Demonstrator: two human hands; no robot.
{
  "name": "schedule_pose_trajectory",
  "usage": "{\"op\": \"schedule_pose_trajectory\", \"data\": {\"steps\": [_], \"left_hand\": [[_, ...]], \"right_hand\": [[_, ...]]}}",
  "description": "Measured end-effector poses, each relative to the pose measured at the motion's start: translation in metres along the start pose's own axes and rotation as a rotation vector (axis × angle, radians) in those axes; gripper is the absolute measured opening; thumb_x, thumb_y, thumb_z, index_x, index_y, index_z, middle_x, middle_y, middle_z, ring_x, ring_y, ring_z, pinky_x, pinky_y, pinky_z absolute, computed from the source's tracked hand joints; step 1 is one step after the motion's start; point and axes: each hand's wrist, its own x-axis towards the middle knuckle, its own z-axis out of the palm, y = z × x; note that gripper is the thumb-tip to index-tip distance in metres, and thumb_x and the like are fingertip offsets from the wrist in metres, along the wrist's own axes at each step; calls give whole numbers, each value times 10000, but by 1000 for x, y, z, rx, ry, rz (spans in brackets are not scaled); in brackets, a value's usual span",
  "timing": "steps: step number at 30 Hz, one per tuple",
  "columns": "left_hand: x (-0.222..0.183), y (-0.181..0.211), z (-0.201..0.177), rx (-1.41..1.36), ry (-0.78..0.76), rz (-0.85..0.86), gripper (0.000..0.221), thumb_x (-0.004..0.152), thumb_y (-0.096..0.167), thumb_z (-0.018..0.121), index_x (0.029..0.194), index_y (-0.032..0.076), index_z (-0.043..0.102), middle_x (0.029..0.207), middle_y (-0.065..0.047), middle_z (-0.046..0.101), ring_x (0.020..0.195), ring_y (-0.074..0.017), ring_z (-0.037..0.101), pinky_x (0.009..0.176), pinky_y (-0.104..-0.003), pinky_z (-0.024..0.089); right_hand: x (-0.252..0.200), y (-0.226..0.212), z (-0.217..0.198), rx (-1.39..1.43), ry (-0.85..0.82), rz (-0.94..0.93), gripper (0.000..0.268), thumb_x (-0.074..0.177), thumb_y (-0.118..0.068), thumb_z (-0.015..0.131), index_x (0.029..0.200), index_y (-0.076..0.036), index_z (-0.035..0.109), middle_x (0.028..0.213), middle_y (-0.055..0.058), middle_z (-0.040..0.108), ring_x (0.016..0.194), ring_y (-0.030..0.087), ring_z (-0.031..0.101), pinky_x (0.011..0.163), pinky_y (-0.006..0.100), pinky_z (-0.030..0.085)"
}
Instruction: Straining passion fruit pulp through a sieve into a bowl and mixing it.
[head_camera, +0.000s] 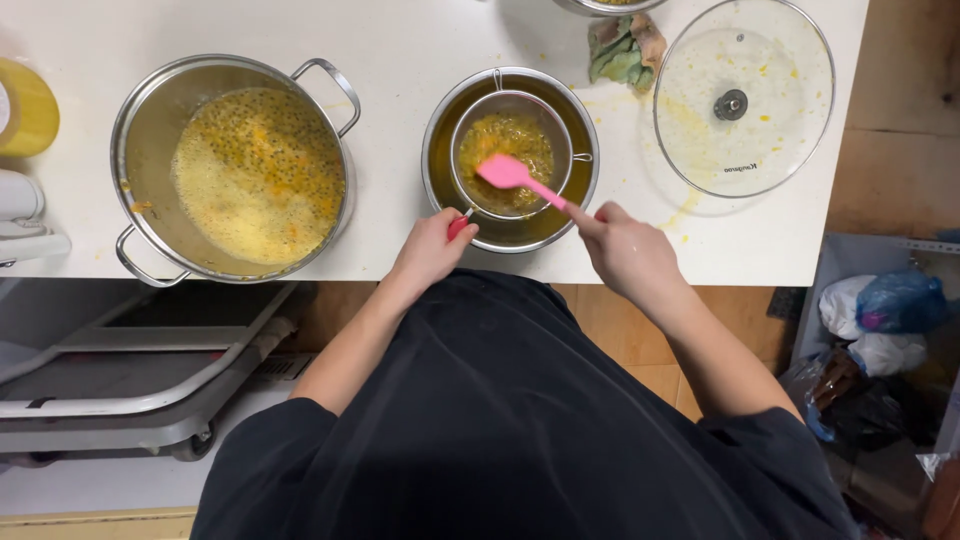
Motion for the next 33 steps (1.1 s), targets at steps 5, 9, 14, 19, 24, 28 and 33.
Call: {"op": "schedule_pose_trajectory", "data": {"steps": [5, 9, 14, 19, 24, 28, 33], "left_hand": [[-3, 5, 2, -2, -7, -38, 317, 933, 334, 689, 968, 19, 693, 773, -211, 702, 733, -374, 700, 680, -436, 532], [1, -1, 9, -10, -19, -6, 316, 935, 330, 689, 960, 15, 691, 762, -204, 695, 719, -369, 691, 675, -434, 526], [6, -3, 7, -2, -2, 2, 329, 937, 336, 689, 931, 7, 681, 731, -190, 676, 683, -347, 676, 659, -432, 517], [8, 8, 2, -27, -35, -60, 335, 940, 349, 673, 945, 14, 675, 715, -174, 671, 655, -320, 681, 645, -416, 521], [10, -5, 5, 0, -27, -28, 347, 943, 356, 683, 937, 9, 682, 720, -167, 673, 669, -306, 670, 654, -411, 516], [13, -2, 5, -18, -39, -28, 355, 934, 364, 676, 940, 10, 681, 726, -173, 679, 676, -322, 670, 660, -420, 518], [12, -3, 6, -3, -46, 7, 358, 936, 367, 675, 945, 9, 679, 739, -179, 679, 690, -327, 672, 663, -423, 512]], "right_hand": [[-8, 1, -12, -7, -43, 24, 447, 969, -203, 573, 1409, -264, 624, 835, 99, 623, 627, 323, 647, 541, 452, 533], [-5, 3, -10, 36, -25, 26, 427, 987, -207, 563, 1405, -256, 630, 841, 102, 628, 648, 325, 653, 550, 456, 533], [-4, 11, -1, 15, -33, 36, 419, 969, -224, 562, 1376, -272, 647, 851, 94, 636, 679, 302, 675, 564, 453, 543], [-7, 9, -13, -41, 20, 32, 405, 989, -212, 561, 1376, -286, 657, 857, 71, 637, 683, 292, 672, 573, 441, 544], [-3, 6, -13, -30, 27, 28, 361, 988, -235, 572, 1319, -321, 688, 851, 54, 641, 678, 285, 671, 579, 445, 543], [-5, 14, -17, -66, 58, 17, 402, 963, -199, 584, 1334, -304, 697, 825, 65, 640, 655, 292, 663, 555, 443, 538], [-3, 12, -14, -68, 67, 25, 402, 958, -201, 604, 1325, -328, 706, 816, 63, 651, 673, 293, 668, 576, 440, 544]]}}
